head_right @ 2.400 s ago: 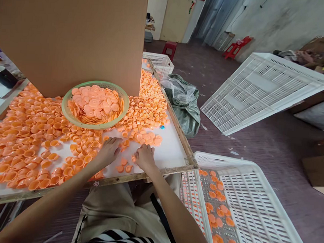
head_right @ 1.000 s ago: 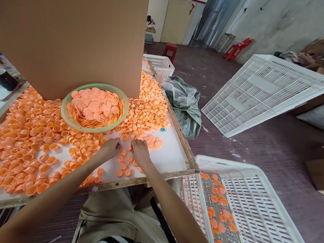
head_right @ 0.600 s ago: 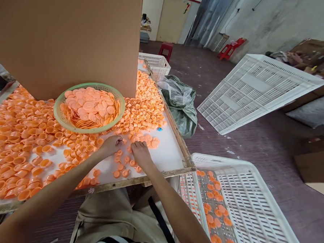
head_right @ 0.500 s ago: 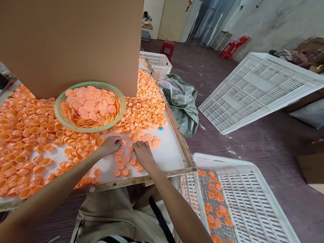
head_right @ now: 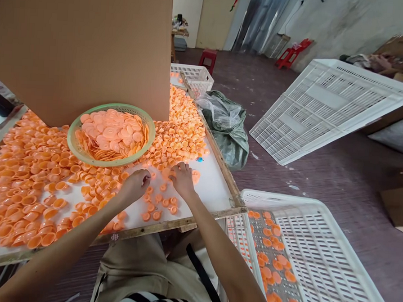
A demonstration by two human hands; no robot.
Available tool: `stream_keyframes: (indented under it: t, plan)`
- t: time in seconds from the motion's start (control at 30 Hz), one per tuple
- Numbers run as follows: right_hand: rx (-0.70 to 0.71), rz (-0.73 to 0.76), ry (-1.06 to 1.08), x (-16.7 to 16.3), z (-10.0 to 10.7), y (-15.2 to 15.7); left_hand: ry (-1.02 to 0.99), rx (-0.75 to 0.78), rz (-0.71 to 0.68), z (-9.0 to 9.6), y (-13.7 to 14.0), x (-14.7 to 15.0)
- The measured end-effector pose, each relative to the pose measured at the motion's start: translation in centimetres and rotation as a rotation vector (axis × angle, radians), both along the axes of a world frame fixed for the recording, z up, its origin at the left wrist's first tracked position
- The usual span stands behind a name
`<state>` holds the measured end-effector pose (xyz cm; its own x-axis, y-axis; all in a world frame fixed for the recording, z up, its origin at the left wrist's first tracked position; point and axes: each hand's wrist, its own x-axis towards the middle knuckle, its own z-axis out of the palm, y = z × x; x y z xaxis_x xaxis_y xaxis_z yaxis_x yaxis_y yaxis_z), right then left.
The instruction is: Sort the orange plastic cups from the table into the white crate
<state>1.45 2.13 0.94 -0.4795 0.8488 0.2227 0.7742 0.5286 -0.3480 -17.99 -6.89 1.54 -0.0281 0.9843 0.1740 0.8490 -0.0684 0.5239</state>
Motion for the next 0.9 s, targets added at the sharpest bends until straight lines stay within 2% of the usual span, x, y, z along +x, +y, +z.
stream_keyframes:
  t: [0.17, 0.27, 0.33, 0.4, 0.53, 0.6, 0.77, 0.9]
  plan:
    - [-0.158, 0.004, 0.4, 2.5, 1.8, -2.5, -0.179, -0.074, -0.083, 1.5, -1.6, 2.1]
    - [-0.272, -0.041, 0.517, 4.3, 2.2, -5.2, -0.267, -0.184, -0.158, 1.4, -2.1, 3.9]
    - [-0.361, -0.069, 0.553, 5.1, 2.1, -6.8, -0.258, -0.185, -0.205, 0.9, -2.0, 4.9]
    - [-0.43, -0.081, 0.602, 5.7, 1.9, -7.7, -0.163, -0.133, -0.238, 0.3, -1.7, 5.9]
    - [-0.562, -0.099, 0.675, 6.7, 1.4, -7.9, 0.099, -0.092, -0.346, -0.2, -0.6, 7.6]
    - [-0.612, -0.119, 0.709, 7.3, 1.1, -7.5, 0.138, -0.111, -0.372, -0.3, 0.0, 8.4]
    - [-0.67, -0.172, 0.716, 8.6, 0.5, -6.7, -0.051, -0.212, -0.326, -0.6, 1.3, 9.7]
    - [-0.7, -0.137, 0.618, 8.5, 0.0, -6.3, -0.146, -0.275, -0.387, 0.1, 1.6, 9.9]
